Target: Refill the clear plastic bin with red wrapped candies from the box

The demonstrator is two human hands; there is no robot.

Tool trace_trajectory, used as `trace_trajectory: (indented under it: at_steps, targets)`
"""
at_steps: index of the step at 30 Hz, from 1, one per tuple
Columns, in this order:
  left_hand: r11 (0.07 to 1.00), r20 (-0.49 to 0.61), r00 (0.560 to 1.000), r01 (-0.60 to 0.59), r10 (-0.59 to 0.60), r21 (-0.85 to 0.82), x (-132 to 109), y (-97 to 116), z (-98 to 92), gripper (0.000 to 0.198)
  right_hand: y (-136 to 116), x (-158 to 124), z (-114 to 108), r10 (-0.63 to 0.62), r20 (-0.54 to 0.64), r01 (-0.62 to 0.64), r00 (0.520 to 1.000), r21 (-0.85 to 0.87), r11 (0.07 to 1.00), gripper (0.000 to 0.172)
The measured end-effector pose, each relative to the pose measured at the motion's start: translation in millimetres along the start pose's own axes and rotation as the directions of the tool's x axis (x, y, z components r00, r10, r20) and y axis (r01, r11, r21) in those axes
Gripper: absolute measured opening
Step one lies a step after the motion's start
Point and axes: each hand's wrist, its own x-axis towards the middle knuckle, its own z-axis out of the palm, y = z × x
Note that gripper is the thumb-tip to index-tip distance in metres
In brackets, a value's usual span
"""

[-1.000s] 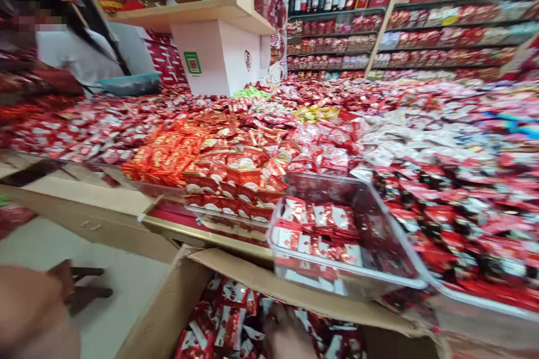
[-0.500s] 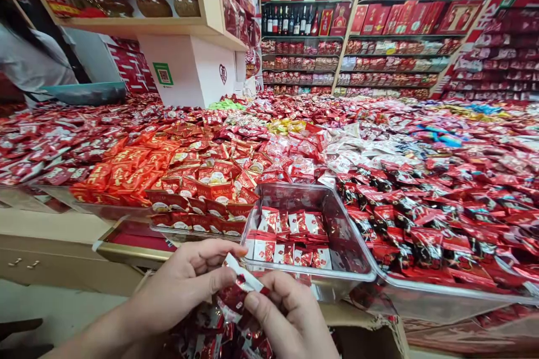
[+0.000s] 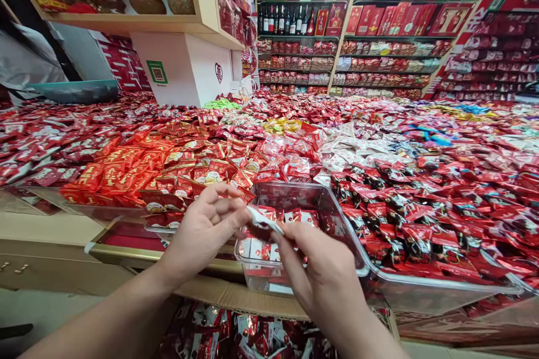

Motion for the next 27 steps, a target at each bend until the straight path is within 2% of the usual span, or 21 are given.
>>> trace_trajectory:
  at_steps: [2,3,5,6,8,9,11,13,15,17,21,25,27]
  targets:
    - [0.999,0.045,0.998,-0.051,0.051,-0.012,5.1,5.1,5.9,0.033,4.4,8.8,-5.2,-0.276,-0.011,0.266,0.961,-0.226,0.937,0.019]
    - [0.997,0.064,0.995,-0.073,0.075,-0.027,7.3,6.7,8.1,0.035,5.7,12.2,-6.7,-0.339,0.013,0.331,0.941,-0.265,0.906,0.023]
    - [0.987,0.071,0.987,-0.141,0.146,-0.072,11.1,6.4,10.0,0.04,7.3,17.0,-8.1,-0.318,0.074,0.326,0.945,-0.185,0.927,0.024]
    - [0.978,0.062,0.979,-0.186,0.193,-0.094,12.8,4.5,9.7,0.041,8.2,18.5,-7.9,-0.237,0.088,0.244,0.968,-0.085,0.966,0.021]
    - [0.957,0.041,0.963,-0.26,0.267,-0.131,15.4,-2.3,7.8,0.042,10.5,21.2,-6.2,0.038,0.116,-0.057,0.993,0.169,0.984,0.022]
    - [0.948,0.03,0.957,-0.28,0.287,-0.152,16.3,-6.3,6.7,0.041,12.0,22.8,-4.5,0.186,0.149,-0.223,0.971,0.293,0.93,0.025]
    - [0.936,0.024,0.955,-0.286,0.297,-0.203,16.8,-13.9,5.0,0.041,15.3,26.4,0.4,0.396,0.274,-0.481,0.877,0.472,0.739,0.032]
    - [0.926,0.049,0.958,-0.259,0.283,-0.273,15.4,-19.2,4.2,0.043,18.4,29.7,6.2,0.449,0.433,-0.624,0.782,0.543,0.563,0.038]
    - [0.919,0.086,0.964,-0.211,0.252,-0.333,12.8,-21.8,3.6,0.047,21.0,31.0,10.8,0.449,0.512,-0.681,0.733,0.565,0.466,0.038]
    - [0.933,0.118,0.975,-0.14,0.188,-0.332,9.9,-22.5,3.1,0.045,22.9,30.0,12.9,0.461,0.493,-0.673,0.738,0.592,0.444,0.035]
    - [0.975,0.132,0.991,0.018,0.012,-0.221,6.5,-22.3,4.5,0.032,21.5,24.7,13.2,0.5,0.358,-0.6,0.789,0.625,0.5,0.03]
    - [0.964,0.05,0.998,-0.017,0.031,-0.264,5.5,-21.6,8.5,0.034,18.6,25.3,12.3,0.507,0.332,-0.59,0.795,0.617,0.521,0.037]
    - [0.968,0.07,0.997,0.009,0.009,-0.251,5.2,-22.5,8.6,0.037,23.5,31.8,6.2,0.439,0.338,-0.553,0.833,0.559,0.618,0.035]
